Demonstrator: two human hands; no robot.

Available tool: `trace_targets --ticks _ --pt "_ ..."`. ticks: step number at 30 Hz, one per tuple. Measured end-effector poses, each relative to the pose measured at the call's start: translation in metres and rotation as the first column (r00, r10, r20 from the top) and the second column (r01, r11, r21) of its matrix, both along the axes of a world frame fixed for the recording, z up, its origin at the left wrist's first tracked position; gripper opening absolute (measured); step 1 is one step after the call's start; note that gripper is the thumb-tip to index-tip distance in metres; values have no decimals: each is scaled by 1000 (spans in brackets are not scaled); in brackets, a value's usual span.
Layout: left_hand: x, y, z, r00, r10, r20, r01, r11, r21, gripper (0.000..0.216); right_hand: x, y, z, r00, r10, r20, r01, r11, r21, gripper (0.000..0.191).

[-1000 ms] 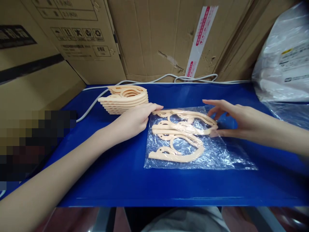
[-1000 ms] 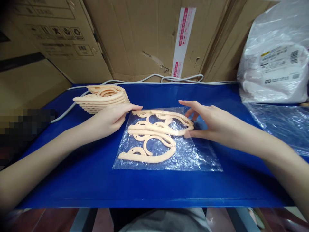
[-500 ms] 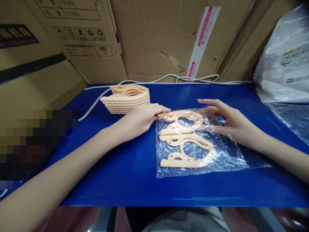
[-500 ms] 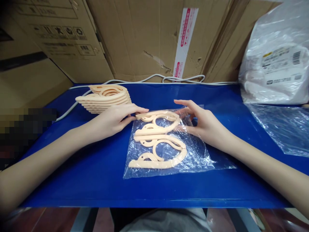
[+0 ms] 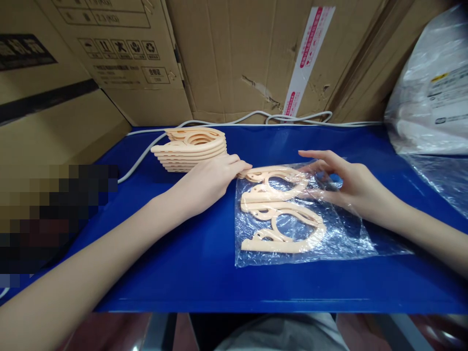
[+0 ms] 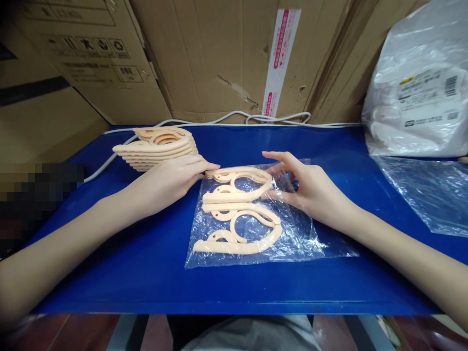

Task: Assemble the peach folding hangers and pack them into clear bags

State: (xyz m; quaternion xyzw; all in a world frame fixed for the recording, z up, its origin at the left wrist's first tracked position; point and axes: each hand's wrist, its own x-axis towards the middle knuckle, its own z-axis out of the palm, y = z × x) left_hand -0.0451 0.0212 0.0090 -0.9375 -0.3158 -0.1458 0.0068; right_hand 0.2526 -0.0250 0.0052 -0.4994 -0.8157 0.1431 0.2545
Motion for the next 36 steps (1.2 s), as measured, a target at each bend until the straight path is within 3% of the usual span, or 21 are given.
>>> trace_targets --ticks 6,10,15,27,32,36 --pt "3 -2 6 998 -4 -70 6 1000 18 40 -3 -2 0 999 -2 34 1 1000 23 67" --pt "3 -2 6 993 -3 -119 23 985 169 36 -4 -3 0 999 -3 50 0 999 47 66" --pt "2 -1 5 983 50 -179 22 926 377 30 -3 -2 -1 997 1 73 -6 997 77 63" --pt "0 -1 6 984 66 -166 7 915 404 26 -3 -3 2 996 22 91 -29 996 79 50" --pt "-2 -8 20 996 77 -34 -50 869 492 28 0 -2 3 991 18 129 -27 997 67 58" --pt "-13 -8 37 986 128 106 -166 793 587 29 -3 -3 1 993 -1 119 -10 996 86 56"
